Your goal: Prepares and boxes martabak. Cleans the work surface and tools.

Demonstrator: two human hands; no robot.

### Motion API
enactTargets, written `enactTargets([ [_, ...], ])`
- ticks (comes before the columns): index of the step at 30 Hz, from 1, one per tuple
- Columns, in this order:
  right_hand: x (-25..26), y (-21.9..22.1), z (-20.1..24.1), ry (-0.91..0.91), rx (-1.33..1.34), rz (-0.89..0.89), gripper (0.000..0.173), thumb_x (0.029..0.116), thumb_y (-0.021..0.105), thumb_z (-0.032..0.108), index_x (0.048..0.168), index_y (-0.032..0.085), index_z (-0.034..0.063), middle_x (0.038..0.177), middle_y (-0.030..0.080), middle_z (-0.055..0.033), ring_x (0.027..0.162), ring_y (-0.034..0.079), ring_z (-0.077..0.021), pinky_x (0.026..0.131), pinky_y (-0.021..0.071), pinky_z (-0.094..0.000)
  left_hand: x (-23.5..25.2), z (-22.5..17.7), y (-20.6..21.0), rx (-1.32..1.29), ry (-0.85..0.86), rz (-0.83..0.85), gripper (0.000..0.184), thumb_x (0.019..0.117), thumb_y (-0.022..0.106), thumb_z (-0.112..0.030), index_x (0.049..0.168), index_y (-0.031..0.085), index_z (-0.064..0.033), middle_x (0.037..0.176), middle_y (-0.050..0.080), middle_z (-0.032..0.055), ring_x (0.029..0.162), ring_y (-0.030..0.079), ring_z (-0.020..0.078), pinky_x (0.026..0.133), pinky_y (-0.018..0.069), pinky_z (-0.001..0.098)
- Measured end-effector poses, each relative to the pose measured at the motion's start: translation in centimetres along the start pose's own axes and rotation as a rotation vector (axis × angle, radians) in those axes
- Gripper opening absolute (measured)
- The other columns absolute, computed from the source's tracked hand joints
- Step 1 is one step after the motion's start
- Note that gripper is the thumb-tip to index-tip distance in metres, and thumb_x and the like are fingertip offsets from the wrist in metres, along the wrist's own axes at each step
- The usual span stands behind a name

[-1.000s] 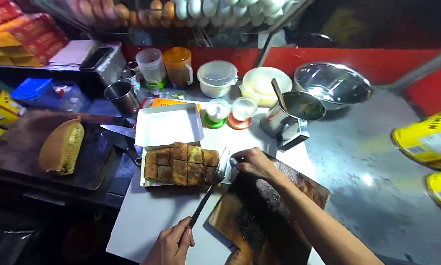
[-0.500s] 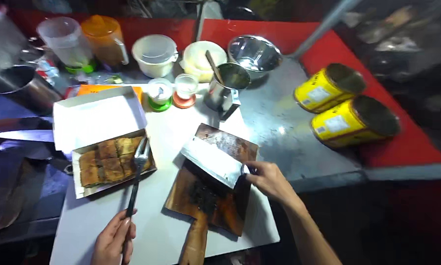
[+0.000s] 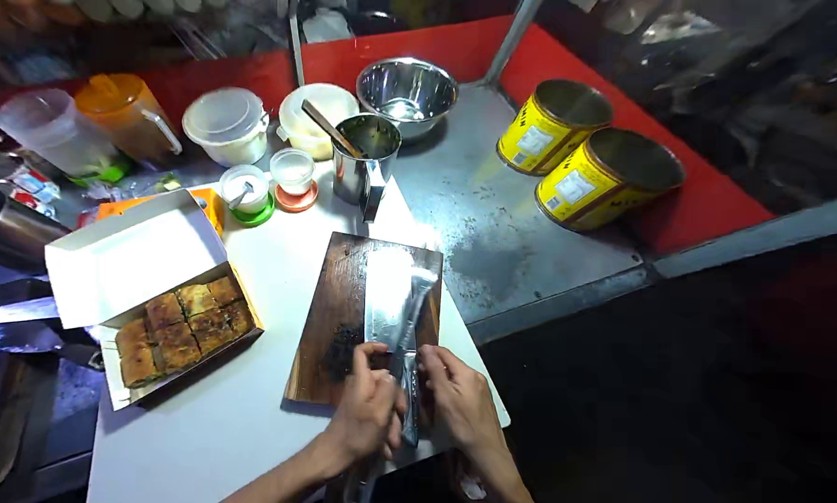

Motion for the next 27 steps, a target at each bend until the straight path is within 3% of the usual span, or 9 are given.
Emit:
enactTargets([
  [2,-0.7,1.0,-0.9,0.083,0.536,0.109,0.033,0.1077,0.041,0.024,0.108,0.068,0.005,0.075,0.067,0.0064,0.062,0.061,-0.0003,0.058,0.052,-0.0189,0.8,0.1,4.0,-0.008,0.035,0.084,0.049,0.1047,0.038,-0.009,0.149,0.018,-0.0034,0.079,0.064,0.0032,0.048,0.06,0.0103,0.044,0.0554,0.0288],
  [4,-0.5,0.8,-2.2,0.202,0.77,0.092,0.021,0.1065,0.04,0.011,0.105,0.059,0.0034,0.068,0.068,0.0047,0.056,0.062,-0.0011,0.053,0.0527,-0.0191,0.3,0.5,6.3,0.155,0.086,0.188,0.056,0.1052,0.041,-0.01,0.154,0.017,0.0014,0.102,0.068,0.0114,0.065,0.068,0.0144,0.059,0.0613,0.0338],
  [7,3.8,-2.9,-6.4,0.291,0.47,0.011,0.023,0.11,0.041,0.016,0.112,0.056,-0.0007,0.058,0.052,0.0035,0.039,0.046,-0.0038,0.037,0.0438,-0.0222,-3.9,0.4,3.8,0.6,0.283,0.034,0.037,0.1047,0.053,-0.014,0.137,0.058,0.0036,0.082,0.074,0.0126,0.061,0.07,0.0202,0.06,0.06,0.0395],
  [10,10.7,-7.8,-9.6,0.24,-0.001,-0.108,0.029,0.1045,0.053,0.021,0.115,0.065,-0.0032,0.08,0.06,-0.0122,0.064,0.055,-0.0208,0.062,0.0479,-0.0429,-8.8,1.7,-2.6,1.086,0.293,-0.437,0.047,0.0954,0.064,-0.041,0.117,0.069,0.0001,0.081,0.07,0.0095,0.067,0.067,0.0252,0.058,0.0555,0.0419],
  [13,16.4,-9.8,-10.8,0.233,-0.203,-0.18,0.032,0.1014,0.058,0.019,0.116,0.066,-0.0087,0.103,0.066,-0.0336,0.1,0.064,-0.0497,0.087,0.0466,-0.068,-9.2,4.2,-4.6,1.307,0.052,-0.478,0.089,0.0859,0.062,-0.069,0.13,0.06,0.008,0.112,0.068,0.0232,0.097,0.068,0.0424,0.076,0.0562,0.0548],
  [16,20.2,-9.9,-11.5,0.246,-0.31,-0.272,0.036,0.101,0.059,0.022,0.116,0.062,-0.0102,0.114,0.064,-0.038,0.111,0.062,-0.0557,0.089,0.0463,-0.0716,-7.8,4.8,-3.5,1.334,-0.044,-0.444,0.088,0.0804,0.073,-0.059,0.132,0.058,0.0108,0.118,0.065,0.0277,0.103,0.068,0.0439,0.079,0.0578,0.0516],
  [20,18.6,-8.9,-8.9,0.189,-0.28,-0.328,0.04,0.098,0.058,0.016,0.127,0.059,-0.0117,0.14,0.046,-0.0395,0.132,0.046,-0.0546,0.107,0.0372,-0.0674,-7.2,6.2,-4.6,1.015,-0.457,-0.227,0.089,0.0806,0.08,-0.048,0.142,0.043,0.0055,0.138,0.052,0.0258,0.121,0.06,0.0385,0.097,0.0536,0.05],
  [23,10.8,-4.3,-1.0,0.013,-0.216,0.001,0.044,0.1046,0.055,0.034,0.124,0.066,-0.0037,0.117,0.066,-0.029,0.109,0.066,-0.043,0.095,0.05,-0.0614,-7.7,6.9,-4.5,0.447,-0.375,-0.081,0.072,0.0835,0.082,-0.031,0.134,0.048,0.007,0.111,0.066,0.0225,0.1,0.068,0.0313,0.092,0.0558,0.0485],
  [27,1.2,2.0,3.8,0.111,-0.584,0.472,0.078,0.0994,0.059,0.05,0.156,0.034,0.0026,0.148,0.047,-0.0244,0.119,0.062,-0.0424,0.093,0.0521,-0.0592,-7.7,8.6,-0.1,-0.559,-0.489,0.046,0.017,0.1013,0.043,-0.01,0.104,0.058,-0.0019,0.092,0.073,0.0124,0.078,0.074,0.0234,0.076,0.0643,0.0402],
])
Point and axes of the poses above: each hand's wrist, its own x-axis towards the middle knuckle, its own y-axis out of the palm, z = x × y, the point moved 10 cm from there along x, towards the middle knuckle
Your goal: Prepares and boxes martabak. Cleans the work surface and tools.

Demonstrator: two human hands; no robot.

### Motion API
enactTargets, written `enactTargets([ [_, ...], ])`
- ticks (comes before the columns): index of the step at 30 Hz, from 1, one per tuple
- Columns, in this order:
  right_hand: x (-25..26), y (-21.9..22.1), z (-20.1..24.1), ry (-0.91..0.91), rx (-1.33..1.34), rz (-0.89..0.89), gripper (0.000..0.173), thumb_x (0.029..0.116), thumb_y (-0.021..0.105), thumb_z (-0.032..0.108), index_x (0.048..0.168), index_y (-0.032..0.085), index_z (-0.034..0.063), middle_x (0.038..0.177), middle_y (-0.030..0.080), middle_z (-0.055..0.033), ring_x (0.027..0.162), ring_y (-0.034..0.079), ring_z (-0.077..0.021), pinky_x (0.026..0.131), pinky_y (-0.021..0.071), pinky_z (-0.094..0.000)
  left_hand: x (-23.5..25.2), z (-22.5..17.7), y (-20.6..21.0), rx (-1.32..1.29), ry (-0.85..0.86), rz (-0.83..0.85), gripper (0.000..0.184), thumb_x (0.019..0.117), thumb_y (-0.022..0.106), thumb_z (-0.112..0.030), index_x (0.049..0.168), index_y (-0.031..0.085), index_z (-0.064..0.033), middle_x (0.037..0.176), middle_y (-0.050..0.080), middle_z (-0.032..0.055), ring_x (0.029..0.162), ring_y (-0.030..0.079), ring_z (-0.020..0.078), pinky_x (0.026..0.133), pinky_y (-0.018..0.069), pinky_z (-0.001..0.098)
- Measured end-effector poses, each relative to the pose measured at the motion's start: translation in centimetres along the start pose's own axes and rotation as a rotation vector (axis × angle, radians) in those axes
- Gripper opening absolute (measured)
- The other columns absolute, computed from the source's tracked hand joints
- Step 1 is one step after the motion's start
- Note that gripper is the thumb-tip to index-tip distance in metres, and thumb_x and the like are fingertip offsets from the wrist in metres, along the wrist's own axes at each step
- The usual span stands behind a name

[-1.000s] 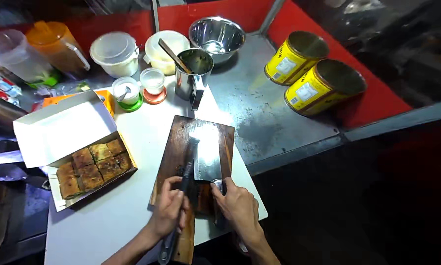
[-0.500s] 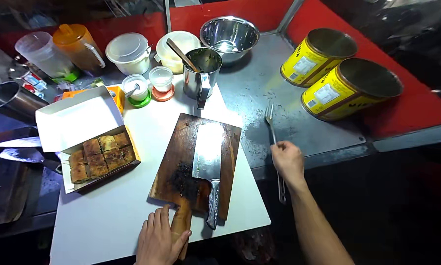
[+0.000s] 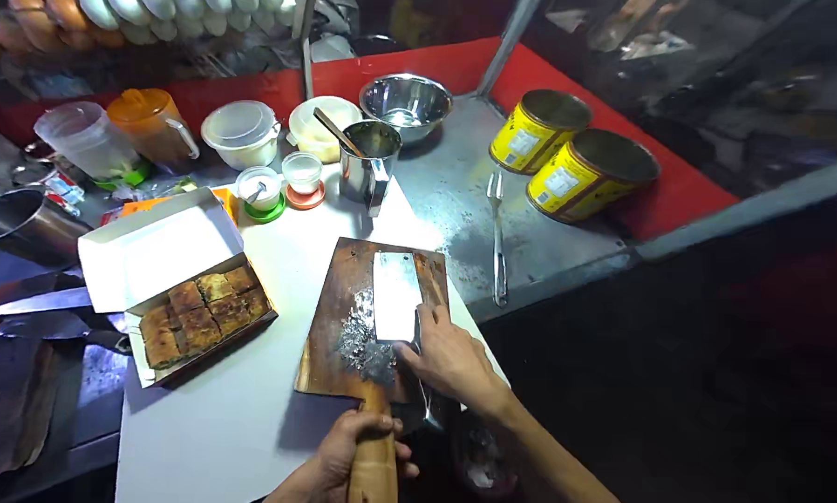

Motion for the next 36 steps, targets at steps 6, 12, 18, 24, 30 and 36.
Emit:
enactTargets([
  [6,-4.9,1.7,-5.8,-0.001,1.021,-0.112,0.044,0.0903,0.063,0.006,0.132,0.05,0.004,0.077,0.064,-0.0051,0.055,0.063,-0.0138,0.05,0.0574,-0.0308,-3.1,0.8,1.7,0.155,-0.053,0.142,0.019,0.1027,0.043,-0.008,0.094,0.059,-0.0008,0.075,0.068,0.0075,0.062,0.069,0.017,0.065,0.0639,0.0343],
  [12,-23.7,8.8,-10.8,-0.005,0.845,-0.703,0.038,0.0848,0.064,0.017,0.118,0.061,-0.0015,0.065,0.061,0.0036,0.045,0.053,-0.0008,0.043,0.0475,-0.0174,-6.0,3.4,3.7,0.633,-0.299,0.36,0.008,0.0999,0.051,-0.008,0.105,0.054,-0.0034,0.076,0.07,0.0063,0.062,0.071,0.0182,0.063,0.0644,0.0357],
  [18,-31.9,19.3,-7.3,0.135,0.101,-1.027,0.015,0.0958,0.056,0.013,0.1,0.067,0.0059,0.079,0.064,-0.0081,0.059,0.063,-0.0159,0.053,0.0543,-0.0254,-2.0,9.1,8.2,0.935,-0.469,0.506,0.021,0.1004,0.048,-0.004,0.121,0.047,-0.0065,0.082,0.069,0.0076,0.064,0.07,0.0192,0.061,0.0638,0.0354],
  [24,-22.8,30.9,-16.5,0.566,0.397,-1.08,0.027,0.095,0.057,0.012,0.106,0.074,-0.0058,0.092,0.075,-0.019,0.069,0.075,-0.0302,0.062,0.0626,-0.0425,5.1,14.3,8.0,1.35,-0.615,0.413,0.041,0.1023,0.05,-0.007,0.14,0.035,-0.0093,0.09,0.066,0.0081,0.068,0.069,0.019,0.064,0.0622,0.036],
  [30,-10.2,44.6,-32.7,1.065,1.345,-0.552,0.045,0.1057,0.049,0.021,0.147,0.051,0.0038,0.131,0.066,-0.0232,0.12,0.065,-0.0374,0.103,0.051,-0.0557,11.6,17.1,7.5,1.488,-0.743,0.253,0.036,0.0998,0.052,-0.003,0.133,0.038,-0.0076,0.085,0.064,0.0091,0.062,0.068,0.0205,0.059,0.0621,0.036],
  [36,-7.6,48.4,-29.4,0.602,2.717,-0.583,0.033,0.1017,0.03,0.024,0.078,0.05,0.0148,0.053,0.046,0.0066,0.041,0.039,-0.0035,0.039,0.0342,-0.0204,14.8,17.1,10.3,1.473,-0.778,0.156,0.027,0.1007,0.05,-0.005,0.127,0.041,-0.0055,0.087,0.065,0.0107,0.064,0.069,0.0222,0.059,0.0625,0.0376],
])
Point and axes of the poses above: each hand's wrist, its own x-axis towards the middle knuckle, its own y-axis out of the palm, z = x × y, the point moved 10 cm from there along x, towards the middle knuckle
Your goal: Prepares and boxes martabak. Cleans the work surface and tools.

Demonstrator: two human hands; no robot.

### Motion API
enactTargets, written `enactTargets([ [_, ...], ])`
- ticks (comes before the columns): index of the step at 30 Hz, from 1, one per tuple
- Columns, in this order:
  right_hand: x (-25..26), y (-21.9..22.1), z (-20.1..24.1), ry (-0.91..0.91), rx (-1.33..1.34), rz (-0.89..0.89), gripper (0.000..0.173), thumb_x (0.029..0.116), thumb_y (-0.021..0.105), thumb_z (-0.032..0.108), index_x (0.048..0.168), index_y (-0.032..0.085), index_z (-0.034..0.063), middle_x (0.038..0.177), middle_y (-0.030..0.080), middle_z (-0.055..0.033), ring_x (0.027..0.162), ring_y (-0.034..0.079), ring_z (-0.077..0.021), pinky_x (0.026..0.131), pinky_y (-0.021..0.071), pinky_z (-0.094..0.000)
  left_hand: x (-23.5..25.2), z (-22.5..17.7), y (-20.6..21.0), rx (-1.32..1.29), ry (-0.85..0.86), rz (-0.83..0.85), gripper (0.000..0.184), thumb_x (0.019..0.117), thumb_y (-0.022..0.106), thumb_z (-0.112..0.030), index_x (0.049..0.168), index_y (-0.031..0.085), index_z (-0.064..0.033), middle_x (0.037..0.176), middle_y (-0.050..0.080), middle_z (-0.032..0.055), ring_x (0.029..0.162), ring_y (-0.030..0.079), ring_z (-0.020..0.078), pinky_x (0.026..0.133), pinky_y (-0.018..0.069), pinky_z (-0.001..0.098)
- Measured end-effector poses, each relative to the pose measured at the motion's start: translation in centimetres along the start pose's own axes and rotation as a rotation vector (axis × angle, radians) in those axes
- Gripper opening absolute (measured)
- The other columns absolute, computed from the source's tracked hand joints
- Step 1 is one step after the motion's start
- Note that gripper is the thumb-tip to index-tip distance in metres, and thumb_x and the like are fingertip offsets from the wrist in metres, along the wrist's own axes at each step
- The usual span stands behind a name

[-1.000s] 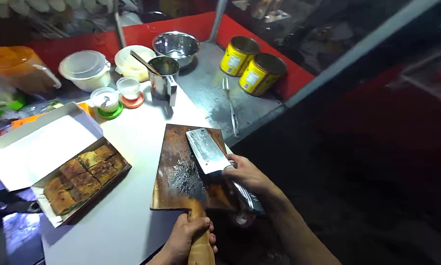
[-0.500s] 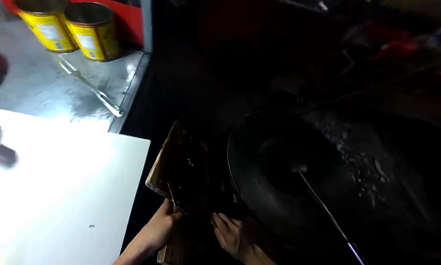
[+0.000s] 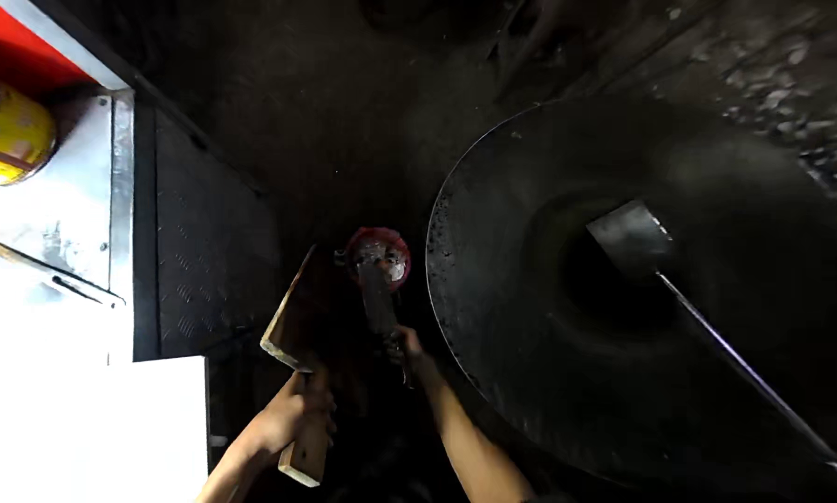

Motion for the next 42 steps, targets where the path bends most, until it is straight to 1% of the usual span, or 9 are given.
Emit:
enactTargets([
  [4,0.3,3.8,-3.3,0.089,0.253,0.538,0.023,0.0815,0.054,0.03,0.059,0.055,0.0247,0.052,0.049,0.0107,0.038,0.04,0.0024,0.035,0.0329,-0.016,-0.3,-3.1,-1.2,-0.008,-0.007,0.005,0.021,0.1005,0.049,-0.009,0.121,0.046,-0.0045,0.086,0.066,0.0109,0.065,0.069,0.0225,0.06,0.0632,0.0382],
  [7,-3.1,-2.6,-6.5,0.104,0.137,0.135,0.03,0.0935,0.032,0.019,0.067,0.047,0.0187,0.052,0.048,0.0071,0.039,0.043,-0.0013,0.036,0.0369,-0.0173,-0.8,-4.4,-2.2,-0.028,0.005,-0.033,0.02,0.1016,0.049,-0.008,0.121,0.046,-0.0038,0.087,0.067,0.0125,0.065,0.07,0.0234,0.06,0.0632,0.0382],
  [9,-4.5,-4.7,-4.2,-0.051,-0.283,-0.213,0.014,0.0985,0.043,0.006,0.089,0.053,0.0052,0.059,0.052,-0.002,0.042,0.049,-0.0103,0.04,0.0447,-0.0265,-0.9,-5.2,-2.8,-0.05,0.036,-0.053,0.02,0.1017,0.049,-0.008,0.121,0.045,-0.0033,0.087,0.066,0.013,0.064,0.069,0.0238,0.059,0.063,0.0384],
  [12,-5.1,2.4,4.1,-0.332,-0.869,-0.439,0.039,0.0997,0.056,0.013,0.135,0.059,-0.0025,0.109,0.071,-0.0206,0.093,0.071,-0.0295,0.085,0.058,-0.0497,-0.9,-5.8,-2.9,-0.079,0.052,-0.05,0.018,0.1027,0.047,-0.007,0.12,0.047,-0.0021,0.088,0.067,0.014,0.065,0.07,0.0242,0.06,0.0629,0.0384],
  [15,-2.5,8.0,8.5,-0.621,-1.059,-0.515,0.046,0.1053,0.046,0.012,0.147,0.047,-0.0078,0.144,0.055,-0.0274,0.131,0.059,-0.0365,0.111,0.0467,-0.047,-1.0,-6.7,-2.3,-0.147,0.076,-0.019,0.014,0.104,0.042,-0.008,0.115,0.049,-0.0022,0.088,0.067,0.0136,0.065,0.07,0.0229,0.058,0.0626,0.0364],
  [24,-11.7,0.8,1.6,-0.72,-1.272,-0.463,0.039,0.0943,0.06,0.003,0.128,0.061,-0.0167,0.127,0.062,-0.0369,0.117,0.065,-0.0488,0.104,0.0501,-0.0562,-3.3,-7.5,-4.0,-0.095,0.154,-0.097,0.015,0.1045,0.044,-0.005,0.119,0.045,-0.0021,0.088,0.067,0.0137,0.064,0.07,0.0239,0.058,0.0626,0.038],
  [29,-3.4,2.4,5.4,-0.325,-1.273,-0.59,0.047,0.1063,0.045,0.023,0.147,0.05,0.0011,0.134,0.064,-0.0235,0.119,0.066,-0.0391,0.1,0.0518,-0.0573,-4.8,-5.5,-4.3,-0.029,0.214,-0.096,0.021,0.1025,0.047,-0.004,0.123,0.043,-0.0038,0.086,0.066,0.0127,0.061,0.068,0.0231,0.056,0.062,0.0373],
  [33,-0.2,3.0,5.7,-0.216,-1.144,-0.558,0.046,0.1001,0.06,0.032,0.131,0.062,-0.0013,0.127,0.066,-0.0261,0.12,0.064,-0.0407,0.101,0.0505,-0.0598,-6.8,-2.2,-4.8,0.003,0.301,-0.133,0.035,0.1017,0.05,-0.002,0.136,0.04,-0.0058,0.084,0.065,0.0102,0.062,0.068,0.0213,0.057,0.0613,0.0365],
  [42,-19.3,28.4,14.7,-0.662,-1.5,-0.39,0.044,0.1106,0.04,0.023,0.141,0.051,-0.0065,0.127,0.063,-0.0312,0.121,0.062,-0.0435,0.104,0.0462,-0.0583,-13.1,-0.4,-5.6,-0.1,0.648,-0.107,0.048,0.1036,0.054,-0.014,0.145,0.033,0.0,0.1,0.066,0.0102,0.077,0.069,0.0162,0.075,0.0605,0.036],
])
Point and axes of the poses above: each hand's wrist, its own x-axis towards the middle knuckle, its own y-axis out of the palm, z = x × y, the point moved 10 cm from there along x, towards the middle knuckle
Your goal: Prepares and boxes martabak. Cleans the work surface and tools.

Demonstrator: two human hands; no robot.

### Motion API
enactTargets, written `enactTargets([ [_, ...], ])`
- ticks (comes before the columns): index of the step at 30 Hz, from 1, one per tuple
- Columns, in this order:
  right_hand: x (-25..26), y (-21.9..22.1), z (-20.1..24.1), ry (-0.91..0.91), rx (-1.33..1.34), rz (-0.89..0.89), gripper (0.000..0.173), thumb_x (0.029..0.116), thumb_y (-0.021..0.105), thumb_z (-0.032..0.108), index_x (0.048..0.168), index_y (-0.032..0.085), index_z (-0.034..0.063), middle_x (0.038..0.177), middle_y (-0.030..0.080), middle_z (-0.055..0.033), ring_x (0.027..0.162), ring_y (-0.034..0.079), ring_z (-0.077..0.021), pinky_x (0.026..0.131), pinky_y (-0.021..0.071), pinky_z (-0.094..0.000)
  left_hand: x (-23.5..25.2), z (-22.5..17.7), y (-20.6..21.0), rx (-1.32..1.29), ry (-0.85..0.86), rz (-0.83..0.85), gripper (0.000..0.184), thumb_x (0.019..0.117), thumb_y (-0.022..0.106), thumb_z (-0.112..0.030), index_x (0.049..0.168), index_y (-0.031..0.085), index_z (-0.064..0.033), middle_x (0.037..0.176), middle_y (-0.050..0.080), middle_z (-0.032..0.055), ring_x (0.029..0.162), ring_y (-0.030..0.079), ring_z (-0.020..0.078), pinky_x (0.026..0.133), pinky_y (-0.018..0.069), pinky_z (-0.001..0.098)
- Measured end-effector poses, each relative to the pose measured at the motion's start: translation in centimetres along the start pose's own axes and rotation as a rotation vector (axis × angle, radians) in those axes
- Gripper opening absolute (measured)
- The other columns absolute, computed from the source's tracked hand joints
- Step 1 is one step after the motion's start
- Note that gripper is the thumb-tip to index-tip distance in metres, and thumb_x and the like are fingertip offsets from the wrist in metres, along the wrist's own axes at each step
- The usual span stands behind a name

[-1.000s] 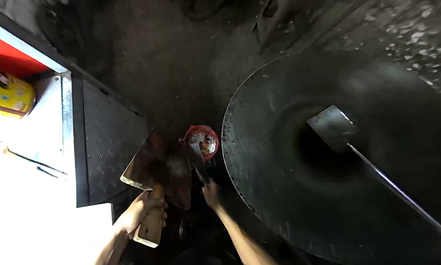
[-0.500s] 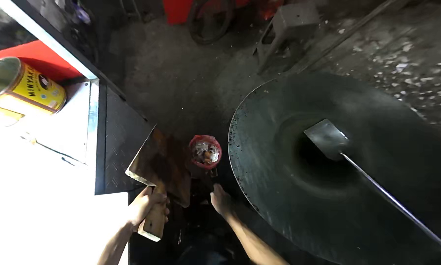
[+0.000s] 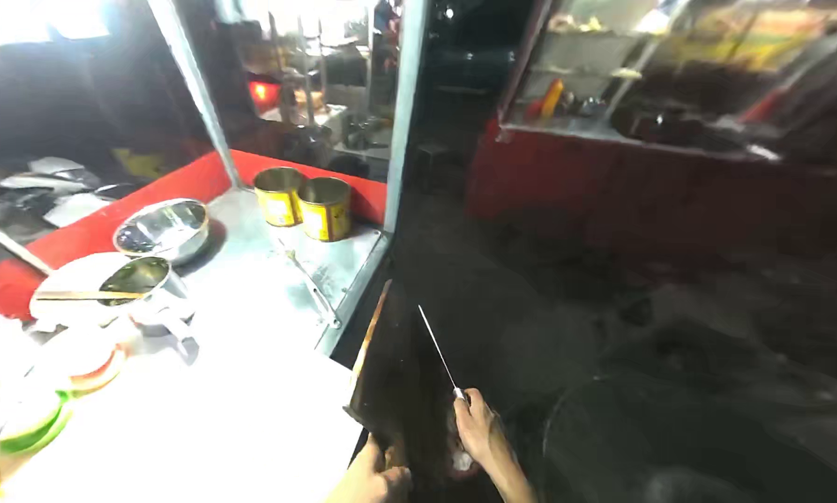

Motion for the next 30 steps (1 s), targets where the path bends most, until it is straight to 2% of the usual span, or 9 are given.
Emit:
enactTargets([
  [3,-1.5,-2.9,9.8,-0.167,-0.192,-0.051,0.047,0.1093,0.047,0.023,0.144,0.048,-0.0081,0.133,0.061,-0.0311,0.127,0.06,-0.0422,0.109,0.0453,-0.053,0.2,-3.5,-0.1,-0.109,0.156,-0.032,0.024,0.1046,0.053,-0.015,0.121,0.054,0.003,0.086,0.071,0.0063,0.074,0.071,0.0146,0.076,0.0611,0.035],
  [9,2.7,-5.5,25.6,-0.568,-0.46,-0.076,0.044,0.1009,0.06,0.039,0.119,0.07,0.0007,0.12,0.069,-0.0216,0.125,0.059,-0.0391,0.109,0.0379,-0.0573,3.8,-12.3,-2.9,-0.395,0.49,-0.062,0.019,0.1034,0.046,-0.012,0.101,0.061,-0.001,0.074,0.073,0.0048,0.065,0.071,0.0132,0.065,0.0609,0.0298],
  [11,5.4,-7.0,28.8,-0.687,-0.307,0.006,0.046,0.1018,0.061,0.043,0.12,0.071,0.0018,0.119,0.07,-0.0208,0.119,0.062,-0.0357,0.107,0.0417,-0.055,5.5,-14.9,-5.0,-0.502,0.584,-0.079,0.02,0.1019,0.044,-0.012,0.1,0.061,-0.001,0.074,0.073,0.0071,0.065,0.072,0.0169,0.065,0.0629,0.0331],
  [15,13.7,-11.2,28.1,-0.778,0.484,-0.203,0.031,0.1058,0.047,0.012,0.108,0.064,-0.0147,0.094,0.065,-0.0144,0.077,0.06,-0.0086,0.074,0.0513,-0.0247,8.5,-19.6,-10.4,-0.681,0.733,-0.18,0.021,0.0998,0.042,-0.011,0.098,0.059,0.0008,0.077,0.07,0.0086,0.065,0.072,0.0182,0.064,0.0638,0.0345],
  [19,16.1,0.5,26.3,-0.767,0.139,-0.036,0.035,0.0965,0.066,0.015,0.121,0.066,-0.0106,0.117,0.069,-0.0289,0.113,0.067,-0.0397,0.103,0.0511,-0.055,12.2,-23.5,-17.1,-0.767,0.812,-0.421,0.019,0.1028,0.041,-0.005,0.099,0.057,0.0041,0.077,0.069,0.0118,0.063,0.07,0.0192,0.062,0.0631,0.0341],
  [21,13.1,7.2,27.5,-0.928,-0.065,-0.023,0.044,0.0894,0.07,0.024,0.119,0.069,-0.0084,0.117,0.07,-0.0269,0.115,0.067,-0.0403,0.1,0.0524,-0.055,14.5,-24.9,-20.0,-0.778,0.809,-0.536,0.02,0.1055,0.04,-0.004,0.098,0.056,0.0048,0.076,0.069,0.0116,0.063,0.07,0.0194,0.062,0.0629,0.0343],
  [23,11.8,12.7,28.6,-0.936,-0.251,0.099,0.052,0.0944,0.065,0.028,0.13,0.062,-0.0104,0.129,0.065,-0.0294,0.127,0.06,-0.0412,0.108,0.0462,-0.0531,16.7,-26.1,-22.3,-0.802,0.819,-0.623,0.019,0.1056,0.04,-0.002,0.097,0.056,0.0044,0.073,0.069,0.0115,0.061,0.07,0.0192,0.06,0.0626,0.0336],
  [27,11.1,18.3,28.7,-0.879,-0.215,0.484,0.059,0.1056,0.05,0.016,0.154,0.032,-0.0119,0.161,0.03,-0.0335,0.154,0.024,-0.0422,0.128,0.0139,-0.0477,20.1,-28.4,-24.9,-0.792,0.873,-0.689,0.02,0.1052,0.04,0.0,0.095,0.057,0.0042,0.072,0.07,0.011,0.061,0.071,0.0186,0.061,0.0625,0.0329],
  [30,12.0,19.3,28.7,-0.848,-0.139,0.626,0.058,0.106,0.05,0.014,0.154,0.032,-0.0118,0.161,0.032,-0.0325,0.155,0.026,-0.0383,0.127,0.0169,-0.0439,22.5,-30.0,-25.6,-0.802,0.874,-0.72,0.022,0.1056,0.041,-0.001,0.093,0.058,0.0048,0.071,0.07,0.0116,0.061,0.071,0.0191,0.061,0.0623,0.0333],
])
Point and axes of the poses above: each hand's wrist, its own x-axis towards the middle knuckle, its own y-axis out of the palm, z = x × y, the point moved 10 cm from there along x, towards the middle knuckle
